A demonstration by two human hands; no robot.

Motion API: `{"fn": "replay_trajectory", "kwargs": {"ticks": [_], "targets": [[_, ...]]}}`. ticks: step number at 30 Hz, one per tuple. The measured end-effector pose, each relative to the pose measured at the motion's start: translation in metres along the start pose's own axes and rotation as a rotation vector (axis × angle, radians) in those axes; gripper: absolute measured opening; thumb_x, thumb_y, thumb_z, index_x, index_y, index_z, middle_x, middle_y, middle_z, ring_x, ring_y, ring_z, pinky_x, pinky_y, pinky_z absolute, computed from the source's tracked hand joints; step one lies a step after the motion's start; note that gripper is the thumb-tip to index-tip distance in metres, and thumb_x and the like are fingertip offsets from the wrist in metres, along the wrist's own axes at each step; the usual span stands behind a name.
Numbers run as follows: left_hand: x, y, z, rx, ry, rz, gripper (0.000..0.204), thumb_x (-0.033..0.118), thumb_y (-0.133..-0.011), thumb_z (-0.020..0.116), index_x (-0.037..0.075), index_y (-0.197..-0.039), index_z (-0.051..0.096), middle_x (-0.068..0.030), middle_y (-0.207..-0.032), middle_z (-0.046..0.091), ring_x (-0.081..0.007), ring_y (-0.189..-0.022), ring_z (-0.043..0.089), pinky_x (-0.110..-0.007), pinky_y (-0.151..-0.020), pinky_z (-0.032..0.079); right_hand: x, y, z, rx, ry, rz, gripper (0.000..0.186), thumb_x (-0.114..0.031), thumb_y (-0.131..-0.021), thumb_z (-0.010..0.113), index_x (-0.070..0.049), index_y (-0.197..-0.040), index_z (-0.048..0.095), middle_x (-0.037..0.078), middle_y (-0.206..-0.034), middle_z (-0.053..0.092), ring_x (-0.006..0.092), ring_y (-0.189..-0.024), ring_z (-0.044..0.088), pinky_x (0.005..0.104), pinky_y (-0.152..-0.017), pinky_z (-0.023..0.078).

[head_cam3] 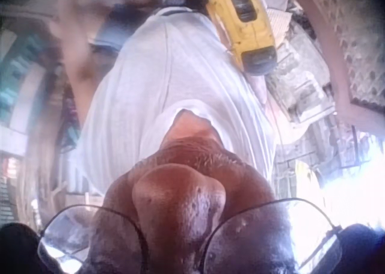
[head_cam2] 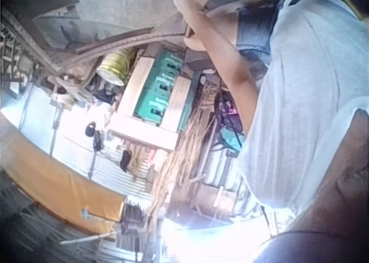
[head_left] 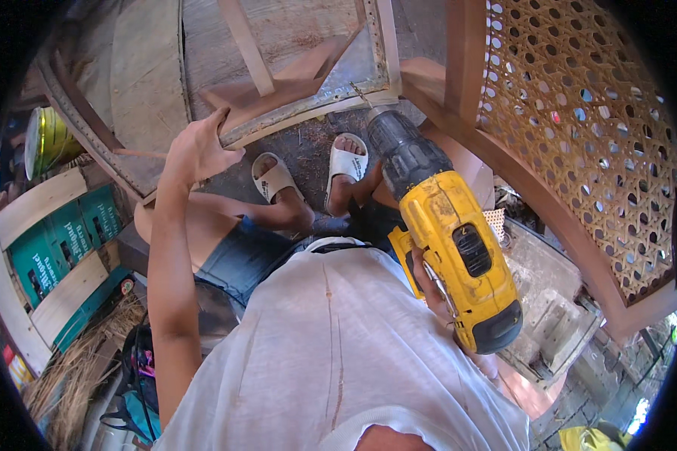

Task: The recorder is repairing a wooden chair with a cane/mesh seat, using an electric drill to secure the frame.

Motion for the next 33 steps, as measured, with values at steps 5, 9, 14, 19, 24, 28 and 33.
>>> {"fn": "replay_trajectory", "kwargs": {"ticks": [5,9,14,19,24,28,33], "targets": [[-0.004,0.0,0.004,0.024,0.014,0.009,0.077,0.027,-0.067,0.073,0.001,-0.138,0.054,-0.0263,-0.117,0.067,-0.0421,-0.112,0.062,-0.047,-0.095,0.051,0.003,0.003,-0.001,-0.004,0.0,-0.017,0.04,-0.011,-0.087,0.073,-0.001,-0.124,0.062,0.009,-0.099,0.072,0.0157,-0.087,0.071,0.0305,-0.077,0.055],[-0.005,-0.002,0.004,0.049,-0.017,0.039,0.076,0.025,-0.066,0.07,0.0,-0.136,0.055,-0.0277,-0.115,0.067,-0.0427,-0.111,0.063,-0.046,-0.095,0.05,0.004,0.004,-0.001,-0.008,-0.004,-0.023,0.039,-0.011,-0.088,0.072,-0.001,-0.124,0.062,0.009,-0.099,0.073,0.0156,-0.088,0.071,0.0303,-0.078,0.055],[-0.005,-0.004,0.004,0.021,-0.024,0.029,0.076,0.025,-0.066,0.07,0.0,-0.137,0.056,-0.0282,-0.113,0.067,-0.0427,-0.11,0.063,-0.046,-0.096,0.05,0.007,0.007,-0.006,-0.002,-0.011,-0.034,0.038,-0.011,-0.089,0.072,-0.001,-0.124,0.062,0.009,-0.099,0.073,0.0155,-0.088,0.071,0.0302,-0.078,0.055],[-0.007,-0.01,-0.005,0.006,-0.044,0.02,0.076,0.026,-0.067,0.07,0.0,-0.137,0.056,-0.0276,-0.115,0.067,-0.0417,-0.111,0.063,-0.045,-0.096,0.05,0.012,0.007,-0.01,0.004,-0.02,-0.047,0.037,-0.011,-0.089,0.071,-0.001,-0.124,0.063,0.009,-0.1,0.073,0.0153,-0.088,0.07,0.03,-0.078,0.055],[-0.009,-0.017,-0.019,0.03,-0.077,0.032,0.072,0.027,-0.069,0.071,0.002,-0.135,0.059,-0.025,-0.123,0.065,-0.0387,-0.118,0.061,-0.043,-0.101,0.048,0.014,-0.001,-0.009,0.003,-0.022,-0.072,0.037,-0.011,-0.09,0.07,0.0,-0.125,0.063,0.009,-0.1,0.073,0.0152,-0.088,0.07,0.0298,-0.079,0.055],[-0.01,-0.023,-0.027,0.019,-0.095,0.023,0.07,0.027,-0.07,0.071,0.002,-0.135,0.059,-0.024,-0.126,0.064,-0.0377,-0.12,0.06,-0.042,-0.102,0.048,0.011,-0.012,-0.011,0.008,-0.024,-0.089,0.036,-0.011,-0.091,0.07,0.0,-0.125,0.063,0.009,-0.1,0.073,0.0151,-0.088,0.07,0.0297,-0.079,0.055],[-0.009,-0.025,-0.03,-0.004,-0.077,-0.01,0.072,0.026,-0.07,0.072,0.003,-0.137,0.058,-0.025,-0.125,0.064,-0.0387,-0.119,0.06,-0.042,-0.102,0.048,0.003,-0.027,-0.015,0.015,-0.02,-0.094,0.035,-0.011,-0.091,0.069,0.0,-0.125,0.063,0.009,-0.101,0.073,0.015,-0.088,0.07,0.0295,-0.079,0.055]]}}
Point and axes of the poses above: each hand's wrist, its own y-axis away from the middle knuckle, its own z-axis out of the palm, x = y × z, the point moved 7 cm from there along -y, towards the middle knuckle
